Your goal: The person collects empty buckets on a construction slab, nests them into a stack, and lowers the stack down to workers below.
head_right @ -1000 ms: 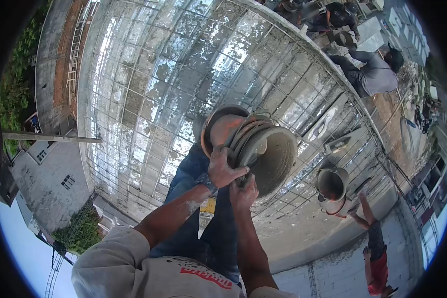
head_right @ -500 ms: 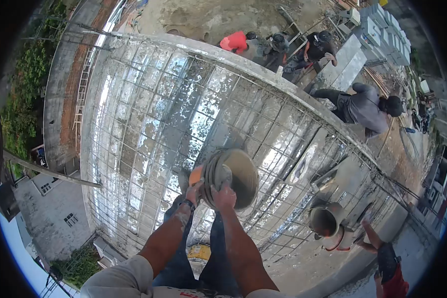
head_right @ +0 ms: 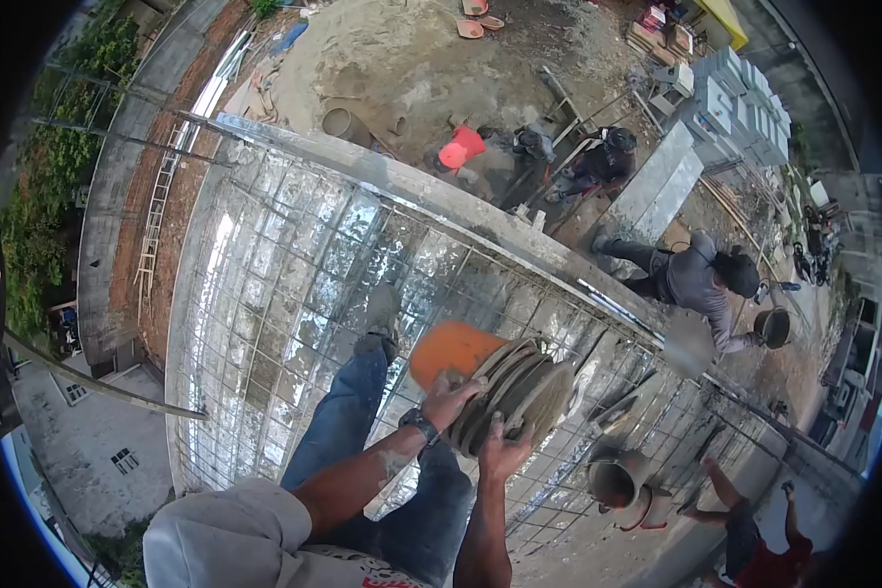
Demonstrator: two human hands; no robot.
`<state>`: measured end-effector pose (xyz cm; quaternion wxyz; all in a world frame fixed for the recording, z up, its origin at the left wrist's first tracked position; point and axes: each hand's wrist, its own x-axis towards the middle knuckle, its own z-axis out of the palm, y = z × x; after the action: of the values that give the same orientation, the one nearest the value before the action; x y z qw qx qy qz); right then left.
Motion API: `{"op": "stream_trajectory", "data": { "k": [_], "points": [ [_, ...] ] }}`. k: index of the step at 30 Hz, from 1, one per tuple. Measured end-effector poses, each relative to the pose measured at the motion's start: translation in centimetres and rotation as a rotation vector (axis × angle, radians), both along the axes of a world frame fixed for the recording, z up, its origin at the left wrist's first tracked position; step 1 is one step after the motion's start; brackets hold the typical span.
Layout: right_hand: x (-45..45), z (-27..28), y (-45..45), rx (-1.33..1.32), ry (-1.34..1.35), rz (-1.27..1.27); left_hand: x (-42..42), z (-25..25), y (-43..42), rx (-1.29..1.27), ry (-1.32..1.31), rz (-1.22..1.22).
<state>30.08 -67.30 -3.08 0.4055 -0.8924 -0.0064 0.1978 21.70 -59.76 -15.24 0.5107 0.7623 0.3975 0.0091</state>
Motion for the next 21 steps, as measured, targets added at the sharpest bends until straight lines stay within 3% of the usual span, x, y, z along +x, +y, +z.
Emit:
{"op": "stream_trajectory", "data": {
  "k": [1,3,5,7,8,10,12,13,14,15,16,17,18,21],
  "points": [
    [0.4,1.5,2.7,0.050,-0.009,-0.018,0.7,1.9,2.7,0.208,0.095,-0.131],
    [1.0,2.7,8.4,0.123,-0.044,-0.027,2.4,5.6,10.7,0.317,0.034,-0.143],
    [2.6,8.7,18.7,0.230,-0.037,0.017,4.3,9.7,19.3,0.255,-0.200,0.106],
    [3.0,11.3,26.7,0.121,-0.160,0.006,4.8,13.9,28.1,0.290,-0.332,0.128],
    [3.8,11.0,30.2,0.198,-0.164,0.053,5.3,16.5,33.1,-0.013,-0.407,0.287],
    [5.5,10.8,38.8,0.303,-0.224,0.210,6.1,18.5,42.9,-0.320,-0.526,0.521],
    [5.7,13.1,50.0,0.216,-0.308,0.344,6.0,18.0,52.7,-0.119,-0.398,0.558],
    [7.1,10.5,54.9,0.327,-0.285,0.452,5.9,17.9,57.6,-0.023,-0.327,0.579],
    [6.6,11.0,59.4,0.112,-0.275,0.492,5.0,15.9,62.3,0.046,-0.201,0.643],
    [6.4,10.2,63.0,-0.029,-0.363,0.561,2.9,13.8,66.0,-0.010,-0.235,0.719],
    [6.4,9.2,65.8,0.027,-0.463,0.576,0.7,11.8,69.7,-0.063,-0.273,0.797],
    [6.0,8.6,67.1,0.089,-0.433,0.610,-2.3,11.0,71.9,0.038,-0.204,0.868],
    [5.5,8.0,67.9,0.144,-0.396,0.645,-6.7,9.0,72.9,0.416,-0.013,0.627],
    [2.2,2.4,65.4,0.287,-0.288,0.795,-15.8,7.7,67.9,0.281,-0.150,0.758]
  ]
}}
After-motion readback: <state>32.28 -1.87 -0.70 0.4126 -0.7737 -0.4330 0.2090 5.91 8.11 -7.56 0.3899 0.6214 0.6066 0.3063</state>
